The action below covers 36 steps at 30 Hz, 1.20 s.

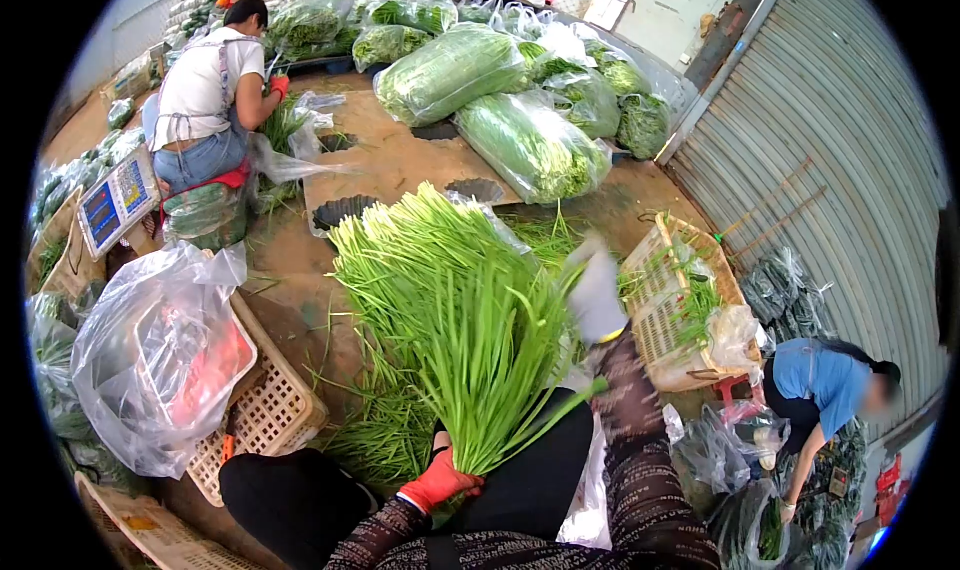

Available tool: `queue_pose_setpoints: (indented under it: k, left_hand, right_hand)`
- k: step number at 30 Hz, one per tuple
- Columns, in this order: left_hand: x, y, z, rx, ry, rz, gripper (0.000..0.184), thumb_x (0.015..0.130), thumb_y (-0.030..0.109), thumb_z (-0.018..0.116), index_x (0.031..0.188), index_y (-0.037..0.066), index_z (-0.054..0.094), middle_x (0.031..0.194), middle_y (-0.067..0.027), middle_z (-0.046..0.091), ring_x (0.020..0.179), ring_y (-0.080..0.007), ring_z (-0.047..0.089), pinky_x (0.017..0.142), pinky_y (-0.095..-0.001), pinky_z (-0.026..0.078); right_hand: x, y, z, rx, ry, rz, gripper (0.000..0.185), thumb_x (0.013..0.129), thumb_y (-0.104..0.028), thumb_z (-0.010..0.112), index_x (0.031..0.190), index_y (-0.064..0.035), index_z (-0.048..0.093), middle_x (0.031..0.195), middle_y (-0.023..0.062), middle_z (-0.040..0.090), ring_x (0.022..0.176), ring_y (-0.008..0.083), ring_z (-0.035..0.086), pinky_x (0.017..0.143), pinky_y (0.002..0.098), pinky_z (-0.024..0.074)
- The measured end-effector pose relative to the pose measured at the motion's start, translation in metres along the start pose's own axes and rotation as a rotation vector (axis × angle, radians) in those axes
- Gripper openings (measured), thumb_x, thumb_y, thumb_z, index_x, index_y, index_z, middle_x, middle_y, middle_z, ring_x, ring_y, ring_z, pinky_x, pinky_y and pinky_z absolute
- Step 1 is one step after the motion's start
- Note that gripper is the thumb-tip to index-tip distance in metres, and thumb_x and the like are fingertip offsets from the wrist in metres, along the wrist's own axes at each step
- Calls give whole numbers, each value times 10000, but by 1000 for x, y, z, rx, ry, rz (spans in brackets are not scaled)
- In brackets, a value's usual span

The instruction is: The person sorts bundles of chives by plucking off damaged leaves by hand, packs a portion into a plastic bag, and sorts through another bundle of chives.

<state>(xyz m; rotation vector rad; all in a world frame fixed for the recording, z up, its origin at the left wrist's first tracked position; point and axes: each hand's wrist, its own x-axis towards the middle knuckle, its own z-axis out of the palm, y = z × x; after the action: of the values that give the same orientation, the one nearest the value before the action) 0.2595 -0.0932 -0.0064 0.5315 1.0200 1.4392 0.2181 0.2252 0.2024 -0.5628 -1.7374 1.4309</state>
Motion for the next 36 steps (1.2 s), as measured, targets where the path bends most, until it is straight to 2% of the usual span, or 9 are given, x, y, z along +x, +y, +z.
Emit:
queue_pose_setpoints:
  k: [2, 5, 7, 12, 20, 26, 30, 31, 36]
  left_hand:
    - [-3, 5, 0, -22, 34, -7, 390, 699, -104, 635, 1055, 4, 517, 768, -92, 606, 573, -183, 599, 486, -281, 473]
    - [-2, 4, -8, -135, -7, -32, 288, 687, -121, 635, 948, -13, 574, 775, -113, 616, 609, -193, 612, 504, -289, 488]
    - [1, 3, -11, -158, -24, -43, 299, 689, -121, 634, 962, -15, 575, 785, -118, 622, 615, -198, 615, 511, -295, 495]
    - [1, 9, -13, -134, -64, -55, 349, 693, -112, 631, 1027, -31, 567, 837, -155, 640, 623, -212, 621, 521, -309, 505]
    - [-13, 31, -19, -319, -110, -56, 467, 666, -72, 629, 1117, -31, 517, 845, -177, 633, 596, -219, 594, 520, -322, 475]
    - [-19, 39, -18, -368, -160, -15, 520, 646, 14, 660, 1142, -20, 507, 840, -155, 633, 587, -206, 584, 548, -312, 474]
    - [-18, 36, -21, -382, -179, 3, 500, 654, 21, 667, 1129, -20, 518, 843, -158, 637, 588, -203, 586, 556, -312, 477]
    - [-17, 36, -21, -384, -175, 4, 500, 654, 21, 667, 1129, -20, 518, 843, -158, 637, 588, -203, 586, 556, -312, 477]
    - [-12, 37, -20, -245, -47, -84, 421, 687, -42, 655, 1092, -23, 541, 854, -161, 639, 619, -206, 605, 540, -312, 485]
  right_hand:
    - [26, -66, -7, 661, 107, 207, 247, 924, -228, 439, 696, -142, 480, 631, 17, 475, 538, 98, 441, 478, 296, 379]
    - [37, -113, 15, 525, 199, 193, 256, 938, -208, 408, 712, -112, 479, 665, 24, 495, 564, 108, 486, 438, 304, 414]
    - [24, -117, 37, -109, 28, -61, 268, 960, -222, 381, 773, -70, 496, 726, 42, 528, 596, 122, 524, 489, 293, 483]
    - [-42, -131, 96, 18, -887, 87, 456, 926, -301, 485, 1290, -36, 418, 1214, 107, 490, 895, 195, 609, 776, 289, 499]
    - [28, 4, -39, -1041, -355, -287, 498, 890, -422, 501, 1264, -94, 480, 1246, 210, 495, 1117, 320, 515, 945, 396, 402]
    - [8, 74, -51, -819, -391, -197, 619, 895, -473, 460, 1366, -90, 339, 1373, 226, 339, 1232, 323, 407, 1046, 358, 296]
    - [3, 48, -26, -502, -531, 175, 541, 889, -401, 512, 1252, -4, 449, 1211, 130, 524, 1150, 205, 471, 943, 312, 372]
    - [-2, 46, -17, -635, -474, 15, 411, 877, -399, 520, 1033, -25, 588, 948, 124, 641, 921, 230, 603, 762, 337, 456]
    - [-25, 28, -10, -1530, -534, -435, 421, 891, -417, 436, 731, -85, 641, 615, 103, 621, 563, 346, 603, 539, 420, 484]
